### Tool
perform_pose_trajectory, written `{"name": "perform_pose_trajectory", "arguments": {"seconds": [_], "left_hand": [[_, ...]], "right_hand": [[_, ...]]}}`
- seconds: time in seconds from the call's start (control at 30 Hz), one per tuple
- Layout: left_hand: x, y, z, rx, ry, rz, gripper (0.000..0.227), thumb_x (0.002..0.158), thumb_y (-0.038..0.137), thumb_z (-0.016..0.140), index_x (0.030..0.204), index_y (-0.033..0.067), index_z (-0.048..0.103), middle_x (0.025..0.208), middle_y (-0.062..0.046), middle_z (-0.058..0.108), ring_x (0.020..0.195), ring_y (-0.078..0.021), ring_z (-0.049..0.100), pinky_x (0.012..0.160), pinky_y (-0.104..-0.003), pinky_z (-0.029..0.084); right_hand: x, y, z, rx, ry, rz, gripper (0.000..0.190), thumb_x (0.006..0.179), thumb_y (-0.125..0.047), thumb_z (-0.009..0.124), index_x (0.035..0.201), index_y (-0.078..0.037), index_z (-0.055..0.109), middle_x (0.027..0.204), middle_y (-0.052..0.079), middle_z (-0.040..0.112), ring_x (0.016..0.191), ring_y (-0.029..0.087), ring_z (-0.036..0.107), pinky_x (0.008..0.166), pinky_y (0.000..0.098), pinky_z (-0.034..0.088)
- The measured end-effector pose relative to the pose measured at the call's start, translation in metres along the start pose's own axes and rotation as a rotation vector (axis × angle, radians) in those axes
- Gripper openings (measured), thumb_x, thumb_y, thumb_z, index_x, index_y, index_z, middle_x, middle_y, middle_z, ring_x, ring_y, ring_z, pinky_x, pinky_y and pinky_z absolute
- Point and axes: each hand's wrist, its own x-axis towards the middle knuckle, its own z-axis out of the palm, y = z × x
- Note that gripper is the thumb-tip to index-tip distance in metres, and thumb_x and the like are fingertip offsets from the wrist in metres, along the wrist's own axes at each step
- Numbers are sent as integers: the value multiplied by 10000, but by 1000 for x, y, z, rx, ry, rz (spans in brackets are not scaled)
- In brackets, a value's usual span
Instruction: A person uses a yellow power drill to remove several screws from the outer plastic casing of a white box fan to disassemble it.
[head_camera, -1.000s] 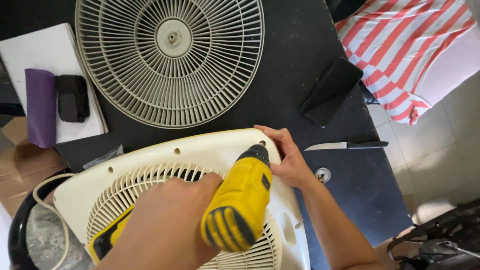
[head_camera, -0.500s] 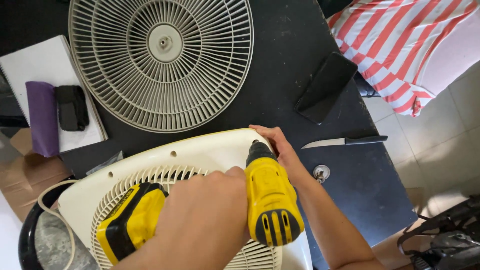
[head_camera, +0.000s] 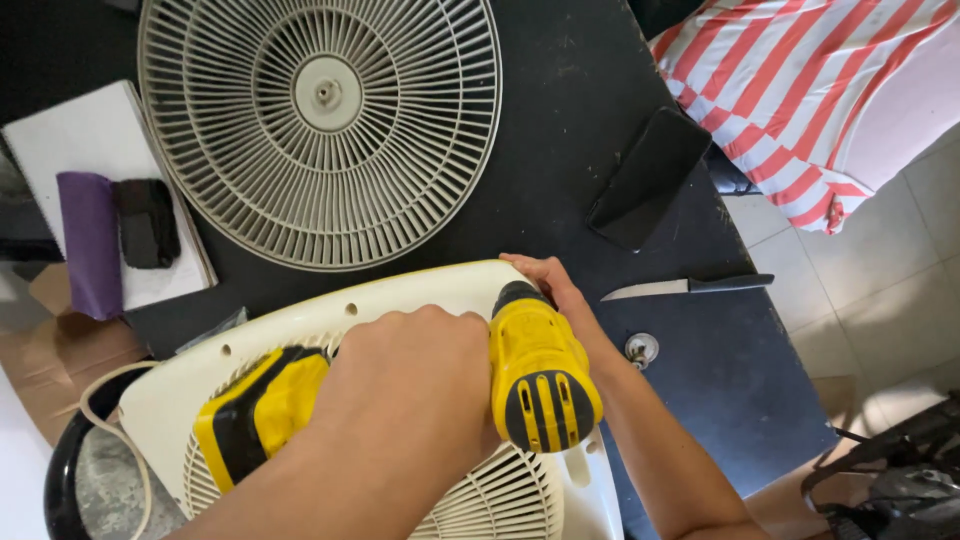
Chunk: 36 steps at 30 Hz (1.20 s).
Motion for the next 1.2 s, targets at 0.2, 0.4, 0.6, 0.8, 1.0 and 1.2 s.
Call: {"name": "perform_pose_trajectory", "arguments": {"seconds": [0.2,0.4,0.6,0.8,1.0,1.2], "left_hand": [[-1,3,-4,40,-64,-19,325,901,426,697,1140,212,645,1027,-39,737,935,-321,719,800,-500,573],[-6,3,1,36,-23,-5,299,899,423,684,1110,213,656,1011,-40,744,916,-328,729,788,-511,574],[-11,-4,11,40,25,-14,312,870,446,683,1083,222,639,974,-52,738,882,-371,732,784,-541,574],[-18,-7,13,-7,2,-43,282,858,416,685,1053,219,634,941,-49,743,871,-368,729,779,-525,574],[-41,-32,22,-87,-101,-121,316,852,456,671,1113,309,570,1004,-34,726,988,-361,708,855,-535,553],[-65,-80,48,-249,-213,-250,338,873,423,666,1182,345,552,1099,-18,726,1098,-321,696,945,-496,548]], "right_hand": [[4,10,-1,-60,20,10,524,952,-279,739,1399,-205,475,1600,154,477,1389,273,557,1175,396,464],[0,2,1,-20,9,57,479,963,-289,720,1371,-240,473,1631,164,448,1440,303,519,1208,422,430],[3,12,-2,-56,-29,-155,520,955,-257,773,1378,-186,479,1572,192,499,1478,318,509,1252,454,401],[-1,9,-1,-82,-52,-131,551,955,-247,774,1398,-220,449,1595,177,476,1468,310,516,1247,452,418],[2,33,-7,49,-86,-239,558,954,-266,792,1396,-154,470,1605,235,467,1469,301,508,1223,416,433],[3,52,-13,159,-112,-209,640,889,-198,842,1409,-103,481,1627,255,429,1440,330,521,1190,466,438]]}}
